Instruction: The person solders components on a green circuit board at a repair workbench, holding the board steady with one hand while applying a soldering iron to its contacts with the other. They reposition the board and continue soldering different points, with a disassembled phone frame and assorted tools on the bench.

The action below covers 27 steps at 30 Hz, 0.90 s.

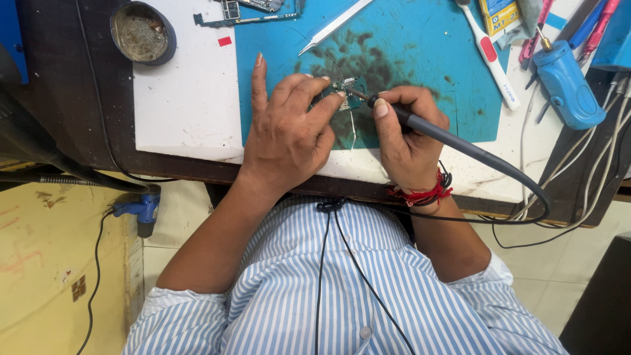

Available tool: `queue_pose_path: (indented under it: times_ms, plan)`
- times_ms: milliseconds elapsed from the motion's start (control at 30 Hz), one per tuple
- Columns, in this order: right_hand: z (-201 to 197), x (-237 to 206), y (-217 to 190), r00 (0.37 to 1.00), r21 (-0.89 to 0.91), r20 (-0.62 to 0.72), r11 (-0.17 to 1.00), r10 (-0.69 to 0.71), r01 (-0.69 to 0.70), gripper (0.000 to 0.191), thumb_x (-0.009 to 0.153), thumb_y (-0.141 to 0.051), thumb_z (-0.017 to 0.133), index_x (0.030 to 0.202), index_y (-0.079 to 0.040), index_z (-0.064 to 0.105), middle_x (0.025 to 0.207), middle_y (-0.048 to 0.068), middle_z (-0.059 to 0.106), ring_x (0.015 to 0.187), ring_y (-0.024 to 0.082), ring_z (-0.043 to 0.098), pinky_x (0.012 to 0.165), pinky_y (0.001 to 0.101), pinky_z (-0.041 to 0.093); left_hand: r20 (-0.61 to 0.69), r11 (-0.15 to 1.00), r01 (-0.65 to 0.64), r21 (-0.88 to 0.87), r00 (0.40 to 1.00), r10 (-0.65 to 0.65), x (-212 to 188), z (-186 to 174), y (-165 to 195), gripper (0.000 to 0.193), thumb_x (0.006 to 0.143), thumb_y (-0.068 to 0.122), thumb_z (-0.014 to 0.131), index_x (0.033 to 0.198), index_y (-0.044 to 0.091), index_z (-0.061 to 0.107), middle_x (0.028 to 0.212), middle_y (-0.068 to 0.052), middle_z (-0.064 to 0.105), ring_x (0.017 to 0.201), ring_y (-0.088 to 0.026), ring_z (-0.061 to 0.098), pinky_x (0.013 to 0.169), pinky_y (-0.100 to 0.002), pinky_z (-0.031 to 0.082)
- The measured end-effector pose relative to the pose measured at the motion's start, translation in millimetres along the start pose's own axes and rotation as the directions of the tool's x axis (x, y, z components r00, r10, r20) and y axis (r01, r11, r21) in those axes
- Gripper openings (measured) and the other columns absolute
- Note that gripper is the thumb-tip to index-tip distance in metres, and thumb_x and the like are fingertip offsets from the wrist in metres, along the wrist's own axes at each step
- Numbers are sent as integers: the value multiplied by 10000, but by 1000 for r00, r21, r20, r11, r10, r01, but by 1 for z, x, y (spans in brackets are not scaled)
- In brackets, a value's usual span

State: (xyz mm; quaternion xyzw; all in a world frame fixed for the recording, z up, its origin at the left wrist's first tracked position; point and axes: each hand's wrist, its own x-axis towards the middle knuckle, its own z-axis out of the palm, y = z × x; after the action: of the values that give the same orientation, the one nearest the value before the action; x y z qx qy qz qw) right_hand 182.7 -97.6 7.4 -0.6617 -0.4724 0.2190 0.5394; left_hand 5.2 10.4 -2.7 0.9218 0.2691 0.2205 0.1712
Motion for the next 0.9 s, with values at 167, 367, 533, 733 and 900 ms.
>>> queue_pose_path:
  times_ms: [167, 367, 533, 733, 900]
  plan:
    - [0, 0, 0, 1000, -23, -1, 1000, -13, 13, 89, 1099, -67, 669, 1120, 11, 632, 859, 25, 640, 691, 50, 526, 608, 205, 399, 0, 1000, 5, -9, 1000, -5, 0, -1, 0, 320, 934, 127, 666, 1243, 151, 743, 1282, -60, 648, 1287, -243, 581, 1292, -601, 37]
    - [0, 0, 0, 1000, -12, 1, 1000, -2, 2, 87, 1093, -65, 668, 1115, 11, 632, 851, 24, 642, 686, 50, 529, 603, 204, 398, -2, 1000, 5, -16, 1000, -5, 1, -1, 1, 316, 934, 127, 669, 1240, 149, 744, 1280, -61, 648, 1283, -245, 582, 1290, -602, 38]
    - [0, 1, 0, 1000, -26, 8, 1000, -10, 11, 80, 1089, -63, 673, 1107, 6, 637, 845, 25, 644, 682, 52, 531, 601, 205, 398, -2, 1000, 10, -22, 1000, -10, 1, -1, 1, 318, 928, 122, 669, 1236, 148, 746, 1279, -60, 649, 1281, -240, 585, 1292, -603, 38]
    - [-1, 1, -1, 1000, -38, 12, 999, 0, 1, 81, 1084, -61, 670, 1103, 12, 640, 831, 24, 638, 674, 50, 522, 595, 204, 391, -4, 1000, 3, -11, 1000, -3, 1, -1, 0, 317, 931, 126, 670, 1238, 144, 746, 1274, -63, 648, 1278, -242, 585, 1289, -602, 38]
    - [0, 1, -1, 1000, 1, -3, 1000, 10, -10, 85, 1088, -61, 665, 1106, 16, 634, 864, 30, 658, 693, 47, 547, 606, 201, 412, -8, 1000, -3, -9, 1000, 2, 1, 0, 0, 312, 937, 128, 667, 1238, 147, 743, 1277, -64, 649, 1282, -247, 585, 1291, -601, 35]
